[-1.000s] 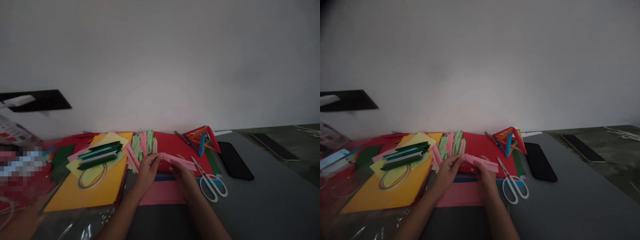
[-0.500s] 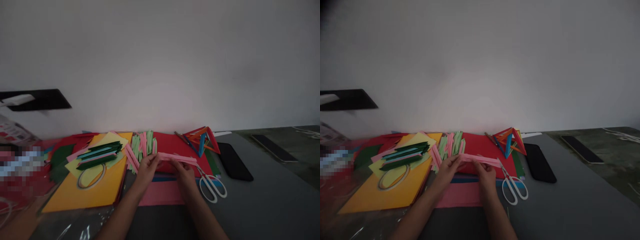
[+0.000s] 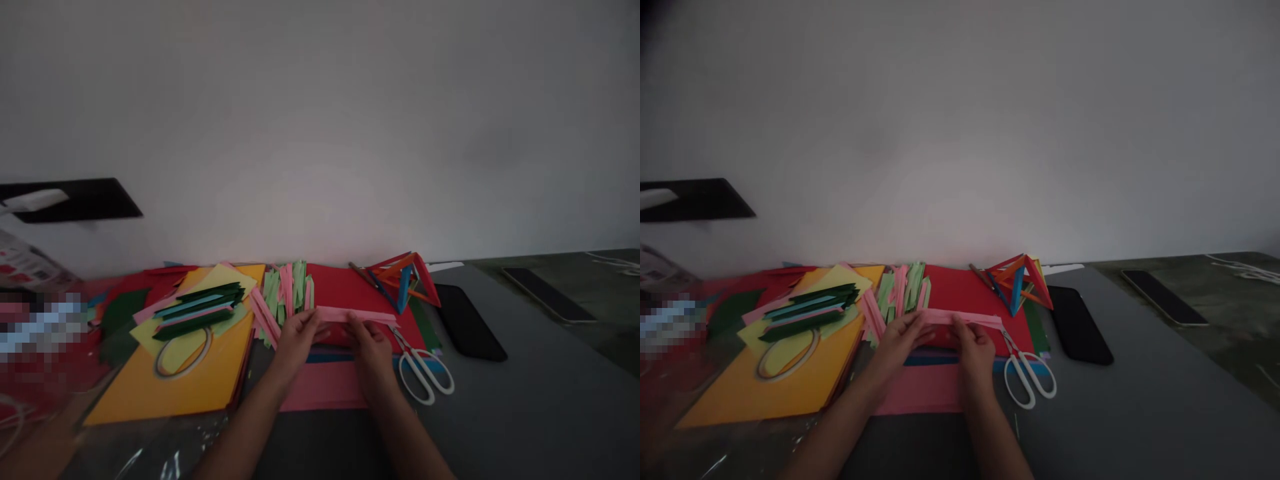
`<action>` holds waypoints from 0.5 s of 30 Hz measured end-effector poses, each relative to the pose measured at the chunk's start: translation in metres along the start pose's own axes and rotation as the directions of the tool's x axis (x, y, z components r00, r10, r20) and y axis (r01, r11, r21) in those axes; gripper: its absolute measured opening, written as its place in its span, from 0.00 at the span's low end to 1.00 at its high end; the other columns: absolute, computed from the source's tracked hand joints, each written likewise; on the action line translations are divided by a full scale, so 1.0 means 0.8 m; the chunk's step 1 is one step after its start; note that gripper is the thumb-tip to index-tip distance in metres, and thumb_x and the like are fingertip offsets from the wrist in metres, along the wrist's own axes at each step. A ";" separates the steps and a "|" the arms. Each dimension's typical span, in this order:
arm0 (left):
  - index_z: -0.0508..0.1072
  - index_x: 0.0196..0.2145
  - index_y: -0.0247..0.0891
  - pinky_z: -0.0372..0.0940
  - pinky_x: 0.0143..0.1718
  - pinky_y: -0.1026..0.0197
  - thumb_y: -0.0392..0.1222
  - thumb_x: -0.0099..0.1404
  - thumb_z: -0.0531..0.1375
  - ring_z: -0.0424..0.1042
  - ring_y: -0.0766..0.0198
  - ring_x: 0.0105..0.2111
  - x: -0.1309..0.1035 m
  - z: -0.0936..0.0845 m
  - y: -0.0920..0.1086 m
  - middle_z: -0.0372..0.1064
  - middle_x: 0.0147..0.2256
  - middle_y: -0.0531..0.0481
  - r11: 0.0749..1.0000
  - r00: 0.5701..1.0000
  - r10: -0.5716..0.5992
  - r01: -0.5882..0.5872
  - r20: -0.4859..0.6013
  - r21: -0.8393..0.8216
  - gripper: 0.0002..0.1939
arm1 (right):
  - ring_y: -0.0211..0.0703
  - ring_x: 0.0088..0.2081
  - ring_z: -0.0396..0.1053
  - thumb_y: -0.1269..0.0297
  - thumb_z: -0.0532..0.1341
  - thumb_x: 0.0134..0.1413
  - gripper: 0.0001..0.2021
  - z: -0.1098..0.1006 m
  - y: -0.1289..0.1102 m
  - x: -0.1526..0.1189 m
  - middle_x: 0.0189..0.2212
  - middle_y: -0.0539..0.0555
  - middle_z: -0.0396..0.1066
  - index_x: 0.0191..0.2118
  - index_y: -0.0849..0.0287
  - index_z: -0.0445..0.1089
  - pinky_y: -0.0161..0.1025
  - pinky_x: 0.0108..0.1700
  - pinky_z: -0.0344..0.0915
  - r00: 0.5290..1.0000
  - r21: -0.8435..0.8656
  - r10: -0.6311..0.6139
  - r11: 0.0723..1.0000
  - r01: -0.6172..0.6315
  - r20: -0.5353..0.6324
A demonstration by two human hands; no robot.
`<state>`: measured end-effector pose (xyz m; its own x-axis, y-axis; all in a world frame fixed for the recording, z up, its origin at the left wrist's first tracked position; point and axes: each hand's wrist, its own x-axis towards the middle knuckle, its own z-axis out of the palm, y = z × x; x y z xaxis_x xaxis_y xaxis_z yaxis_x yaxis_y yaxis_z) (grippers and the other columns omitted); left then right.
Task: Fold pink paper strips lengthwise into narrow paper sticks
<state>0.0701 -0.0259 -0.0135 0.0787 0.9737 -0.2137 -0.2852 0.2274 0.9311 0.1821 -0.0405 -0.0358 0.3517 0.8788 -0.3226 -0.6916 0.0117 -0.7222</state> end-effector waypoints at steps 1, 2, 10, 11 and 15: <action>0.72 0.33 0.32 0.66 0.38 0.56 0.46 0.47 0.62 0.72 0.59 0.33 0.000 0.000 0.000 0.72 0.31 0.46 1.000 1.000 0.004 -0.004 -0.006 -0.001 0.16 | 0.38 0.25 0.70 0.62 0.67 0.29 0.13 0.000 0.000 0.001 0.21 0.49 0.71 0.24 0.63 0.66 0.33 0.28 0.66 1.000 0.007 -0.007 1.000 0.007 -0.005; 0.72 0.33 0.32 0.66 0.38 0.57 0.45 0.47 0.62 0.72 0.59 0.33 0.000 0.000 0.001 0.72 0.31 0.46 1.000 1.000 0.007 -0.007 -0.014 -0.002 0.16 | 0.38 0.26 0.70 0.63 0.67 0.29 0.13 -0.001 0.000 0.002 0.22 0.49 0.71 0.25 0.63 0.67 0.32 0.30 0.67 1.000 0.015 -0.012 1.000 0.012 -0.009; 0.70 0.34 0.31 0.67 0.37 0.58 0.44 0.49 0.61 0.72 0.61 0.31 0.001 -0.002 0.002 0.72 0.30 0.47 1.000 0.998 0.019 -0.017 -0.055 0.026 0.16 | 0.38 0.27 0.70 0.66 0.68 0.28 0.13 -0.003 -0.002 0.006 0.23 0.47 0.69 0.26 0.62 0.66 0.33 0.30 0.67 0.999 0.089 -0.038 0.995 0.041 -0.033; 0.70 0.35 0.30 0.67 0.37 0.58 0.45 0.50 0.60 0.72 0.61 0.31 0.002 -0.002 0.003 0.72 0.30 0.47 0.998 0.998 0.035 -0.032 -0.052 0.048 0.16 | 0.37 0.27 0.70 0.67 0.67 0.27 0.13 -0.003 -0.003 0.006 0.22 0.46 0.69 0.25 0.62 0.66 0.33 0.30 0.67 0.999 0.110 -0.033 0.993 0.038 -0.041; 0.71 0.34 0.31 0.67 0.34 0.60 0.46 0.52 0.58 0.71 0.62 0.30 0.000 -0.005 0.004 0.71 0.29 0.48 0.957 0.984 0.178 -0.167 -0.028 0.238 0.16 | 0.36 0.25 0.68 0.71 0.66 0.27 0.10 -0.007 -0.004 0.005 0.18 0.45 0.67 0.21 0.61 0.64 0.34 0.32 0.68 0.998 0.120 -0.031 0.992 0.036 -0.048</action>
<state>0.0656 -0.0250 -0.0113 -0.0003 0.9986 -0.0522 -0.0589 0.0521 0.9969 0.1892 -0.0395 -0.0383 0.4028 0.8540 -0.3292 -0.7488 0.1007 -0.6551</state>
